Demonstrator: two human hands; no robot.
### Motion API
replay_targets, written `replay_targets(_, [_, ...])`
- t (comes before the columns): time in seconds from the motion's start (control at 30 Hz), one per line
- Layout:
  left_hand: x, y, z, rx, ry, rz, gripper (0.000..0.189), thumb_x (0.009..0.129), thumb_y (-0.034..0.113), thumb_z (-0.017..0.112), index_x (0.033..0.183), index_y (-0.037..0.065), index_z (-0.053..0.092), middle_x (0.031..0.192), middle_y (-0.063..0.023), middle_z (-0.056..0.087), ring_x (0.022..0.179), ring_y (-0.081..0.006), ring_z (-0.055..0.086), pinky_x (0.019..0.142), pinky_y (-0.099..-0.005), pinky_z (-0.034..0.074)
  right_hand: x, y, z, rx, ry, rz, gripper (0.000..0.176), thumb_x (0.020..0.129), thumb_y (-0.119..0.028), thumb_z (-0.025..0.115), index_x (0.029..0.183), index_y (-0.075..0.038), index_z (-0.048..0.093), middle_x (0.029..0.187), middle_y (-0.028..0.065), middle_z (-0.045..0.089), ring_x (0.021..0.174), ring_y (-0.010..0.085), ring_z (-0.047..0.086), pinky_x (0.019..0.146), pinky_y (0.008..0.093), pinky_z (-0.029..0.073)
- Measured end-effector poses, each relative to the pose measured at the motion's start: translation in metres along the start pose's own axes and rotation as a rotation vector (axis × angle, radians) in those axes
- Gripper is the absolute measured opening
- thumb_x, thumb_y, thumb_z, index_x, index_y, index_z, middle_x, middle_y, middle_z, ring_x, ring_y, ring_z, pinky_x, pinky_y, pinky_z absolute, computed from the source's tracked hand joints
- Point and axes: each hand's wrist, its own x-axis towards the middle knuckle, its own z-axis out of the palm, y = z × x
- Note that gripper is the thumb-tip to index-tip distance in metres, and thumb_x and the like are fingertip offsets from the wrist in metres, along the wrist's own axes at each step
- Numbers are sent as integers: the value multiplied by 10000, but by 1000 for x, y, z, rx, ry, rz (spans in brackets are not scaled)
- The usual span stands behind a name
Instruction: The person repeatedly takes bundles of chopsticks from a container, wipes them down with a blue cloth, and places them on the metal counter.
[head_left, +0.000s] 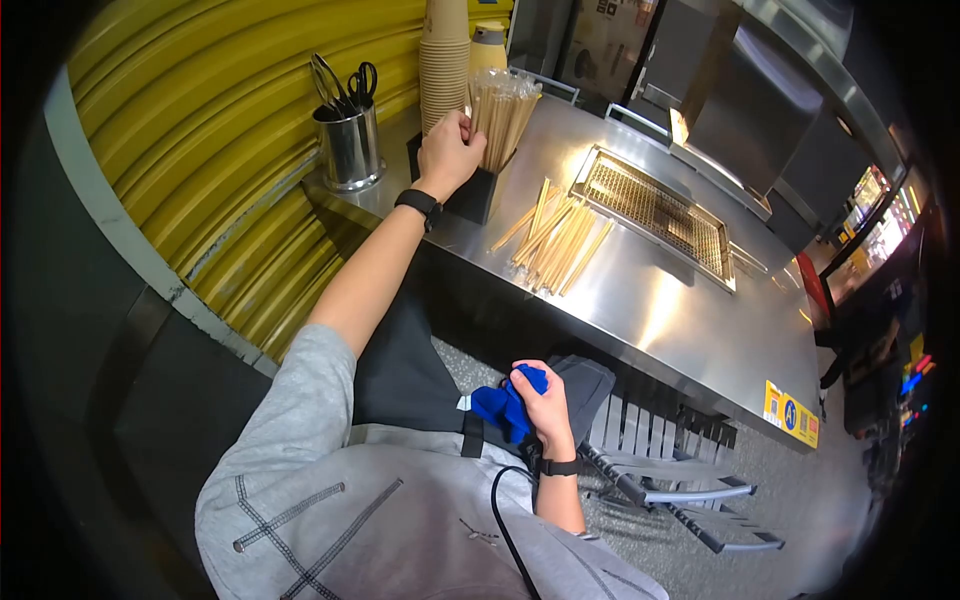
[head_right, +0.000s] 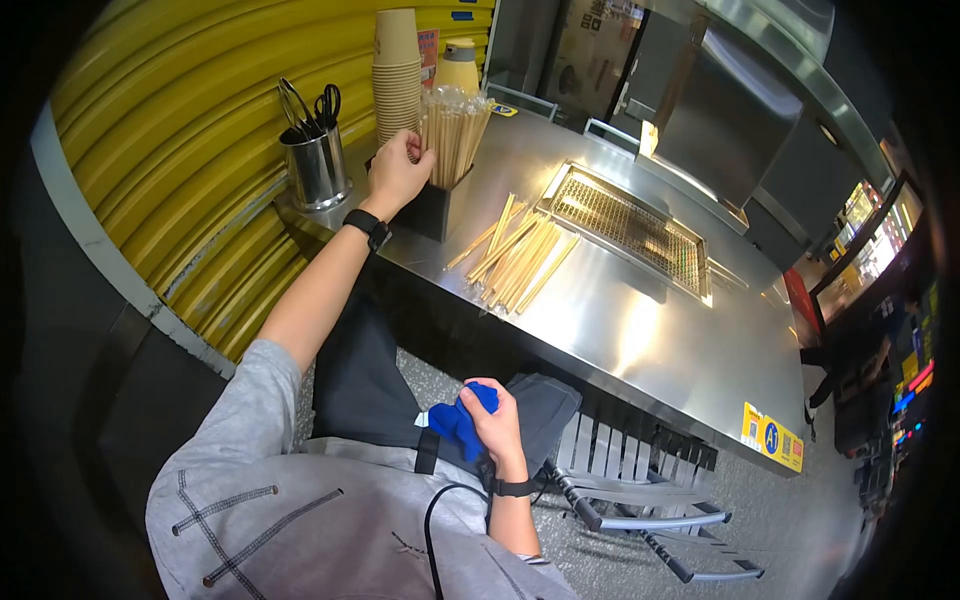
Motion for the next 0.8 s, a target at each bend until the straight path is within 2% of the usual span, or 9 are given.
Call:
replay_targets(0.1, [7,-4,5,35,65,110,232,795,247,650,898,44,606,815,-99,657,775,-295,644,697,-399,506,-1,-2,3,-20,-4,-12,181,865,-139,688,1002,-26,654,863,19,656,809,92,601,760,247,482])
replay_targets(0.3, [11,12,0,-130,48,74,277,808,273,665,924,25,625,831,-152,669,775,-338,639,695,-404,490,-5,-9,5,-52,3,-18,192,862,-149,695,1003,-24,656,869,23,660,820,97,608,769,249,484])
replay_targets(0.4, [20,7,1,-1,-20,155,268,824,276,662,887,16,637,787,-142,668,732,-335,638,678,-400,486,-5,-10,6,-77,5,-25,195,858,-150,699,1000,-23,658,868,22,661,819,96,604,769,251,483])
replay_targets(0.5, [29,12,-2,-40,108,245,274,847,279,655,838,5,636,753,-129,665,674,-287,642,649,-367,483,-7,-13,6,-92,8,-31,189,869,-149,688,1003,-20,655,869,25,660,816,99,604,767,250,483])
replay_targets(0.6, [50,30,-16,-267,221,165,277,858,282,637,851,5,634,820,-180,662,763,-363,635,675,-413,491,-1,-6,4,43,10,-4,193,897,-154,660,1035,-20,638,876,43,663,823,117,615,775,256,491])
replay_targets(0.63, [55,38,-23,-323,237,196,266,866,266,639,861,1,631,809,-170,668,760,-336,648,679,-397,497,-1,-4,4,110,8,15,197,909,-157,649,1050,-21,631,879,52,665,827,125,620,779,259,495])
replay_targets(0.7, [61,54,-40,-427,272,254,243,882,236,643,881,-7,625,789,-152,679,755,-282,672,686,-364,508,1,-6,4,229,18,8,387,1000,-330,491,1187,6,530,1031,162,666,939,215,649,851,325,521])
replay_targets(0.77, [49,75,-63,-605,277,319,203,900,178,639,925,-20,603,810,-125,688,771,-216,678,698,-321,519,3,-9,2,433,88,6,546,1007,-451,395,1229,37,493,1130,195,634,1033,265,628,924,364,496])
replay_targets(0.8, [41,85,-73,-697,275,353,185,909,149,637,947,-27,593,821,-112,692,779,-183,681,704,-299,524,4,-12,0,536,82,-3,668,995,-543,297,1251,46,480,1209,216,594,1132,301,578,1008,400,441])
